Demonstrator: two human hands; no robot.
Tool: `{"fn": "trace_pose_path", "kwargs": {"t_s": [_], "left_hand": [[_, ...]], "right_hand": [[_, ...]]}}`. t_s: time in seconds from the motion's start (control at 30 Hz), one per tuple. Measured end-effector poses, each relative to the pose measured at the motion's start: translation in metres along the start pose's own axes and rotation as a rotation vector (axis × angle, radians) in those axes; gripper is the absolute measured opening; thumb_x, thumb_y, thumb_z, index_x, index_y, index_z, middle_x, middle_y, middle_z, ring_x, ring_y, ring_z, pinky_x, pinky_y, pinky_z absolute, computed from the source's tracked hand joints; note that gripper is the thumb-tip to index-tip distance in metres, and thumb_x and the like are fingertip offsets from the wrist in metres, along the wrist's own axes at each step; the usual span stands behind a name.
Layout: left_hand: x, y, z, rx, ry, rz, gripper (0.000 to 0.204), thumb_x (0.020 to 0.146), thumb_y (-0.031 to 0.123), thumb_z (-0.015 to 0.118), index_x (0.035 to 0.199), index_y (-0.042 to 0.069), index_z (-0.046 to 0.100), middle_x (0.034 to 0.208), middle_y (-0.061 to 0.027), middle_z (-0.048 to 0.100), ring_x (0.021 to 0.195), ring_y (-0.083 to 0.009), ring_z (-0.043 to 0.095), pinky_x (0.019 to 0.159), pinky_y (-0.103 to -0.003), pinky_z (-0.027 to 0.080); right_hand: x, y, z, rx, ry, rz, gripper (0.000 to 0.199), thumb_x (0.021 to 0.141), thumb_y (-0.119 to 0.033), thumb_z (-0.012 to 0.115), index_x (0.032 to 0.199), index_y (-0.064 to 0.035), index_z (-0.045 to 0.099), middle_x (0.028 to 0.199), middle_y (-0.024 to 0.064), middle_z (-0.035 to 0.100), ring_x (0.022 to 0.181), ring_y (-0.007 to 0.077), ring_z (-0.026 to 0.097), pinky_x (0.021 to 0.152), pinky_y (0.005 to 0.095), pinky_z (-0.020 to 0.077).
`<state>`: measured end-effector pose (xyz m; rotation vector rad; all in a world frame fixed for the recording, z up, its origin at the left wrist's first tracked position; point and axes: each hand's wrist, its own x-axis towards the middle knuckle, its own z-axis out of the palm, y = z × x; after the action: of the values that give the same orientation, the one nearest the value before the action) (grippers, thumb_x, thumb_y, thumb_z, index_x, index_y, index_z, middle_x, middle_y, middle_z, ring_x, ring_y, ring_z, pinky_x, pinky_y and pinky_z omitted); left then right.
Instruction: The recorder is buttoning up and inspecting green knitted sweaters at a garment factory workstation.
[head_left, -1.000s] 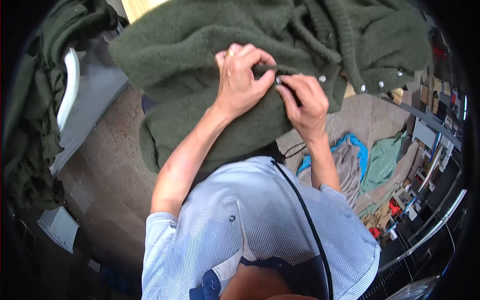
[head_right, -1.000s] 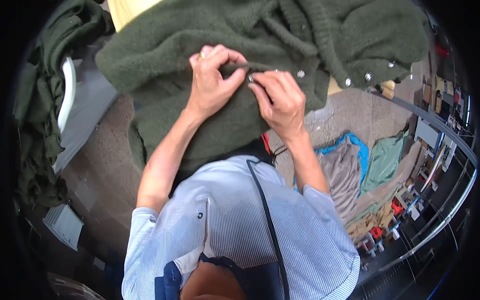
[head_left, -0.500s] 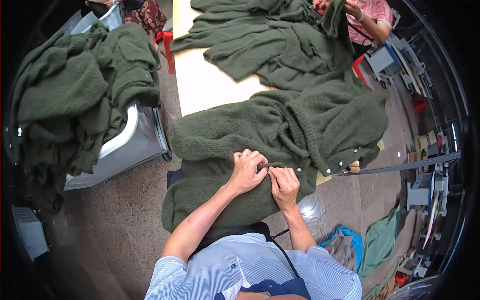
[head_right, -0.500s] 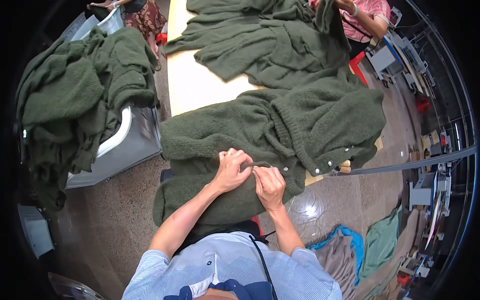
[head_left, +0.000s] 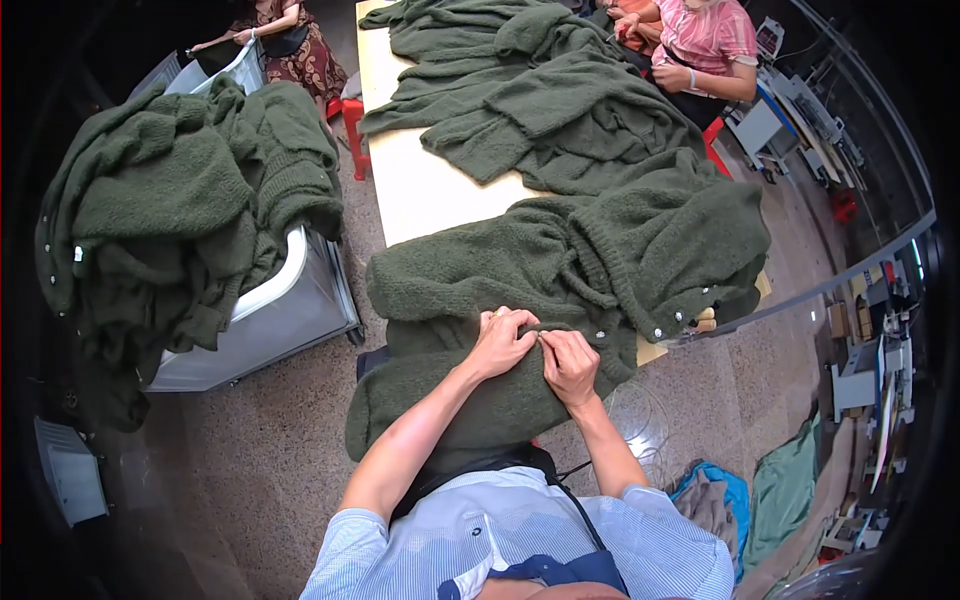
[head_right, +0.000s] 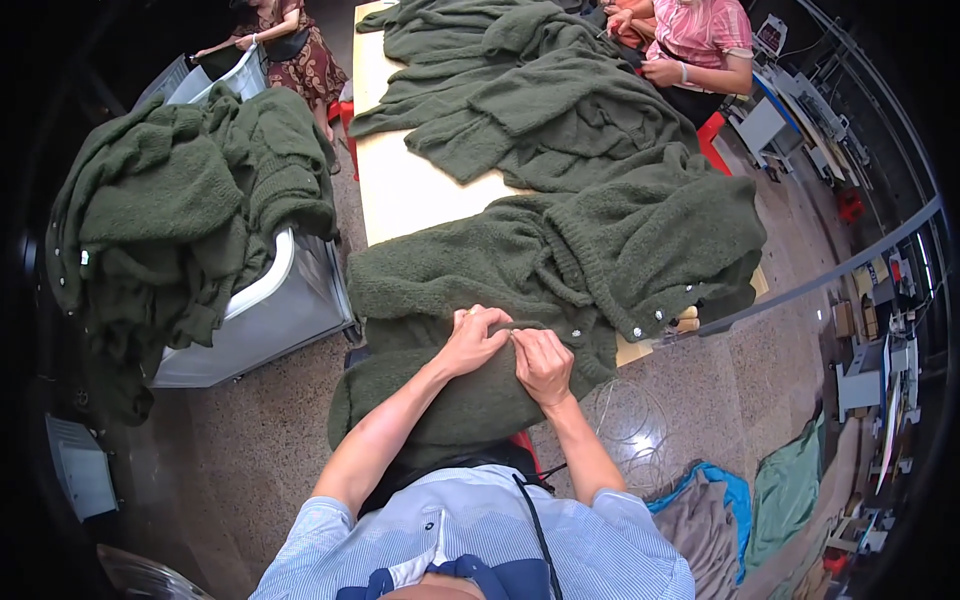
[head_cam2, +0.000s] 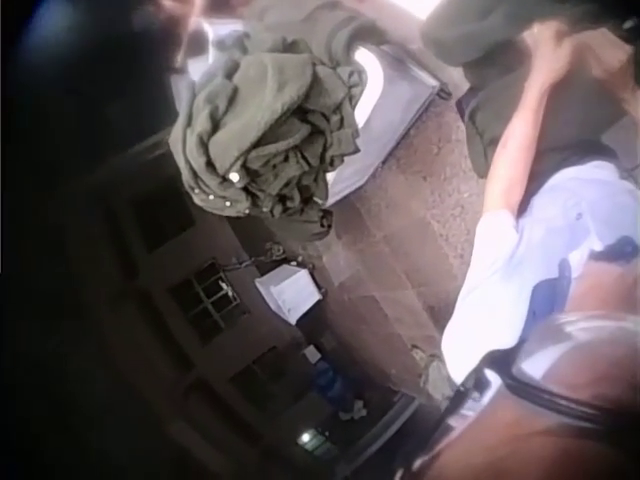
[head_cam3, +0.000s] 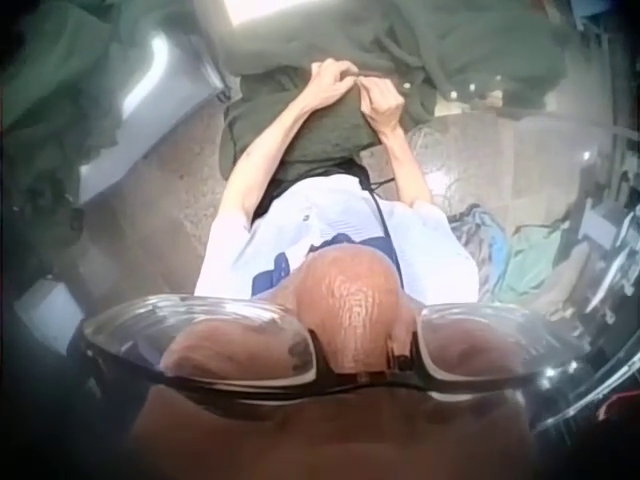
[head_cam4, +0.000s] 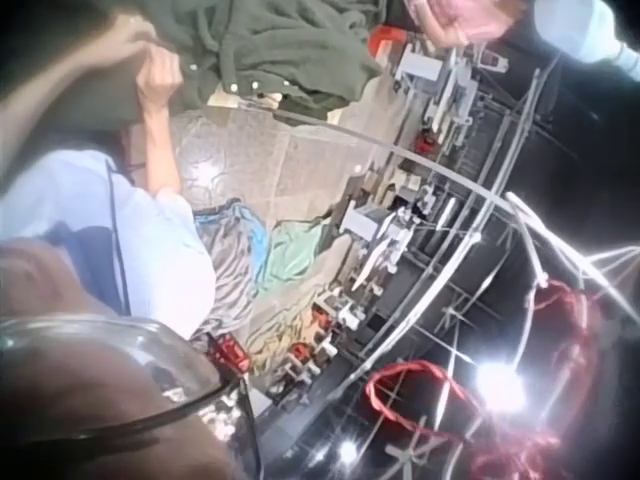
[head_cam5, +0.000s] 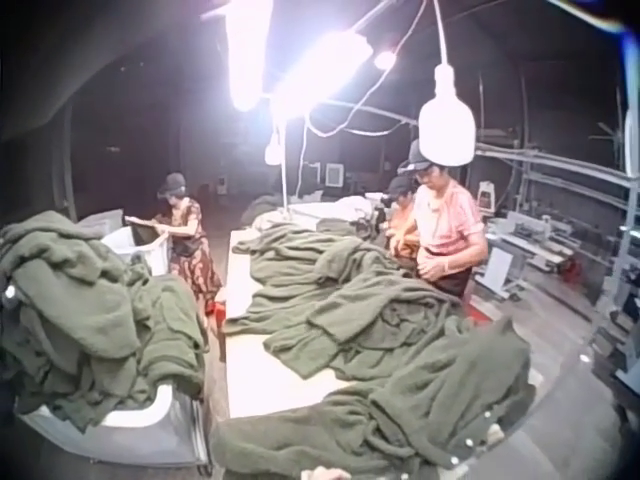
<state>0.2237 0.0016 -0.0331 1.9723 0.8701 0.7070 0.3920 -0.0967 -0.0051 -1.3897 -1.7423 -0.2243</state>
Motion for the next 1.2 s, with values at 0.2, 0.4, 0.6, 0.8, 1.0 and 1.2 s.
{"fn": "trace_pose_path", "kwargs": {"t_s": [0.2,0.4,0.6,0.8,1.0,1.2], "left_hand": [[-0.009,0.004,-0.002,0.004,0.004,-0.049,0.027,0.101,0.028,0.075,0.119,0.010,0.082,0.085,-0.0048,0.064,0.090,-0.0207,0.059,0.098,-0.042,0.037],[-0.008,0.017,-0.016,-0.043,-0.093,-0.035,0.033,0.100,0.033,0.079,0.124,0.010,0.083,0.092,-0.0073,0.071,0.087,-0.0211,0.060,0.098,-0.041,0.040],[-0.006,0.009,-0.020,-0.066,-0.097,0.027,0.038,0.093,0.031,0.091,0.119,0.004,0.085,0.108,-0.0173,0.084,0.101,-0.0277,0.076,0.098,-0.046,0.054],[-0.004,0.006,-0.016,-0.064,-0.040,0.011,0.040,0.091,0.029,0.094,0.118,0.001,0.086,0.105,-0.0201,0.084,0.098,-0.0313,0.080,0.092,-0.044,0.062],[0.002,0.014,-0.026,-0.135,-0.145,-0.022,0.040,0.095,0.028,0.092,0.121,0.000,0.085,0.111,-0.0217,0.085,0.103,-0.0273,0.081,0.092,-0.042,0.062],[-0.003,0.009,-0.023,-0.207,-0.135,-0.072,0.037,0.097,0.025,0.091,0.123,-0.002,0.085,0.112,-0.0198,0.085,0.103,-0.0241,0.081,0.093,-0.038,0.063]], "right_hand": [[-0.007,-0.001,-0.001,-0.013,-0.022,-0.024,0.019,0.089,0.002,0.085,0.105,-0.0039,0.077,0.097,0.0109,0.077,0.086,0.0308,0.077,0.075,0.0419,0.0636],[-0.015,0.003,-0.006,-0.023,-0.065,0.003,0.024,0.086,0.003,0.084,0.109,-0.0043,0.080,0.101,0.0100,0.076,0.089,0.0306,0.075,0.073,0.0422,0.0628],[-0.015,0.000,-0.007,0.077,-0.054,0.000,0.026,0.087,0.007,0.082,0.111,-0.0028,0.080,0.101,0.0104,0.076,0.089,0.0319,0.075,0.074,0.0429,0.0633],[-0.013,0.002,-0.005,0.087,-0.051,0.004,0.026,0.088,0.008,0.082,0.112,-0.0025,0.080,0.101,0.0104,0.076,0.088,0.0320,0.075,0.074,0.0430,0.0631],[-0.014,0.004,-0.005,0.049,-0.028,-0.015,0.025,0.088,0.008,0.082,0.111,-0.0026,0.079,0.100,0.0112,0.075,0.088,0.0322,0.075,0.072,0.0433,0.0631],[-0.012,0.004,-0.005,0.049,-0.022,-0.025,0.025,0.087,0.008,0.083,0.110,-0.0018,0.079,0.101,0.0115,0.075,0.088,0.0323,0.075,0.071,0.0432,0.0632]]}}
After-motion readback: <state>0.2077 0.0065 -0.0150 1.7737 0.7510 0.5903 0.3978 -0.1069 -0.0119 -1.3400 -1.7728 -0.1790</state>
